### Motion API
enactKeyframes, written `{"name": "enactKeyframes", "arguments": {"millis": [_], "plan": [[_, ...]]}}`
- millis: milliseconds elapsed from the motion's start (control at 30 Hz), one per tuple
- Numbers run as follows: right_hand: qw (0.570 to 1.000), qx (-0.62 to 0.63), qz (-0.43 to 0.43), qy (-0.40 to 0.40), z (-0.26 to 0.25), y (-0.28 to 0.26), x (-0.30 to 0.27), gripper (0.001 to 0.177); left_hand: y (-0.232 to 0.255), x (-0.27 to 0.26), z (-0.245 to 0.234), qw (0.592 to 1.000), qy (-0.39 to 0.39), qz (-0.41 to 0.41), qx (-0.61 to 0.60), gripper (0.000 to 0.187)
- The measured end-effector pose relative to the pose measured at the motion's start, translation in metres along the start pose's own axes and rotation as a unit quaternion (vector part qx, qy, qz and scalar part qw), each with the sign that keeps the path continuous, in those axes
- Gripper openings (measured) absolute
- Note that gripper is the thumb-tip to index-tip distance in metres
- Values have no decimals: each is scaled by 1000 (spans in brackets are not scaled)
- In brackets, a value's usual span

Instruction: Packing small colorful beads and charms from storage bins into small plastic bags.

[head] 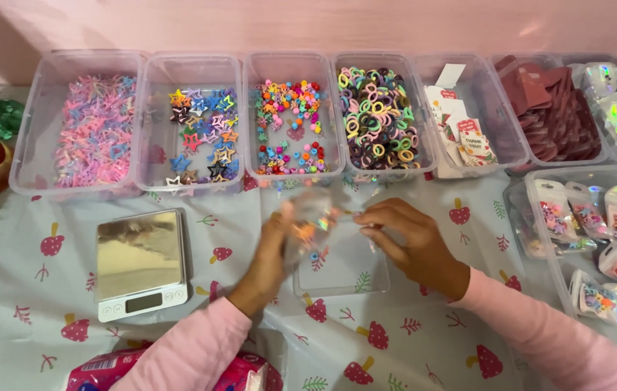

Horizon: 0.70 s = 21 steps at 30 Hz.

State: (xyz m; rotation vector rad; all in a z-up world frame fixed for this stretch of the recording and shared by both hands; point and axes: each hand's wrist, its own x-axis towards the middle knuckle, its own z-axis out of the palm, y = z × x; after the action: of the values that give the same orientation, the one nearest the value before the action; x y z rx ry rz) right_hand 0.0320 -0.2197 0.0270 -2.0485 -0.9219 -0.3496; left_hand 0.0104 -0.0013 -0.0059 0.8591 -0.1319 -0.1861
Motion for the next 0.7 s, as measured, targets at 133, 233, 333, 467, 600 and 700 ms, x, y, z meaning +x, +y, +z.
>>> {"name": "enactKeyframes", "arguments": {"millis": [133,233,333,467,600,700], "plan": [[996,-32,-13,-88,12,-5,-2,25,7,10,-18,997,78,16,-7,63],[984,-64,-18,-165,23,-11,-2,30,-4,13,-27,995,95,17,2,69],[976,-59,-60,-200,38,-9,-4,21,-9,10,-21,996,93,-4,-13,72],[964,-117,-140,-193,56,13,-17,11,-8,6,-17,996,82,-43,3,70],[975,-84,-138,-150,26,-7,6,13,-12,8,-20,995,70,-50,54,62],[997,-1,-67,-35,-6,-10,25,13,12,1,3,993,27,-48,102,53]]}}
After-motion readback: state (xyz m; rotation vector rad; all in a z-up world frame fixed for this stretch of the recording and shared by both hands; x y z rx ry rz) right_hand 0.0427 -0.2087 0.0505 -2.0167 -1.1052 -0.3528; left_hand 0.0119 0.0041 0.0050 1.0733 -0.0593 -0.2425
